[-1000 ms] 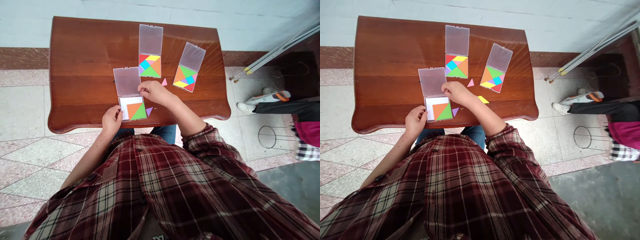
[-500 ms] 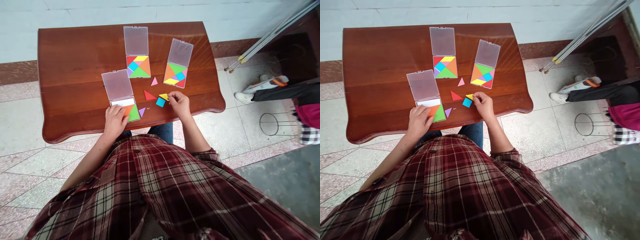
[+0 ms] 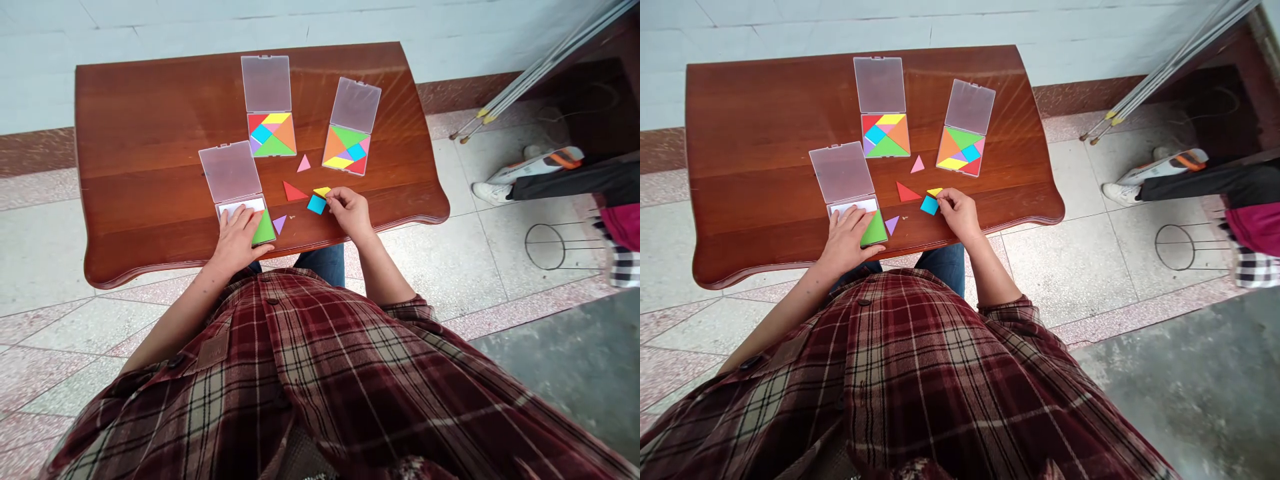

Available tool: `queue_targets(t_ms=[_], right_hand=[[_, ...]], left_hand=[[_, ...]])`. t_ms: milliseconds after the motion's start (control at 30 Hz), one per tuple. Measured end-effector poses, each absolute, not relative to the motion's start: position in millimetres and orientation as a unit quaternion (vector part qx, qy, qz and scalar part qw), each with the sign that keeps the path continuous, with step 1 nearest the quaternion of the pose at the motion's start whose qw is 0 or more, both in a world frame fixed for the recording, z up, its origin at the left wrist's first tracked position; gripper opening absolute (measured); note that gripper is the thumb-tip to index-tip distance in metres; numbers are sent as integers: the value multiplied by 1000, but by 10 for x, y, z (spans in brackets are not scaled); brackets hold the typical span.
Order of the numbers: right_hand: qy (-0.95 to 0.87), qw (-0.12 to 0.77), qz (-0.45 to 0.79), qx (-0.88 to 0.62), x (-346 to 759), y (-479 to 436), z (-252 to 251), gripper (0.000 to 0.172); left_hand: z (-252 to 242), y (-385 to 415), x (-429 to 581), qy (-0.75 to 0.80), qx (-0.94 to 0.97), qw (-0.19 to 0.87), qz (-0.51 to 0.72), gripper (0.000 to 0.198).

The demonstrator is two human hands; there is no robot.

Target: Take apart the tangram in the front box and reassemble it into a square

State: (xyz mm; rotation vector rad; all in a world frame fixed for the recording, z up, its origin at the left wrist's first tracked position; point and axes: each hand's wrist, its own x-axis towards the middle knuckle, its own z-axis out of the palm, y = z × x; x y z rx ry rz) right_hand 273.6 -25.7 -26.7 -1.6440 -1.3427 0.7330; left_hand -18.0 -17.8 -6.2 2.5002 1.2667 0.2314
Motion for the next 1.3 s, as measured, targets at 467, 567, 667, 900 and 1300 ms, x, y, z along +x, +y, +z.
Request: queue_targets(t_ms=[467, 567, 667, 900, 1300], right_hand=[[-533, 393, 222, -716, 2906, -181, -241, 16], [-570, 333, 205, -722, 2814, -137, -168, 18], [-627, 253, 213, -705, 2592, -53, -64, 21], [-686, 56, 203, -696, 2096, 257, 152, 36], [-717, -51, 128, -684, 1992, 363, 159, 24]], left_hand=[[-185, -177, -222, 442, 872, 170, 121, 69], [-191, -188, -225, 441, 874, 167, 118, 69], [-190, -207, -212, 440, 875, 165, 114, 69], [-134, -196, -329, 470, 850, 148, 188, 68], [-357, -91, -834, 625, 706, 124, 311, 52]])
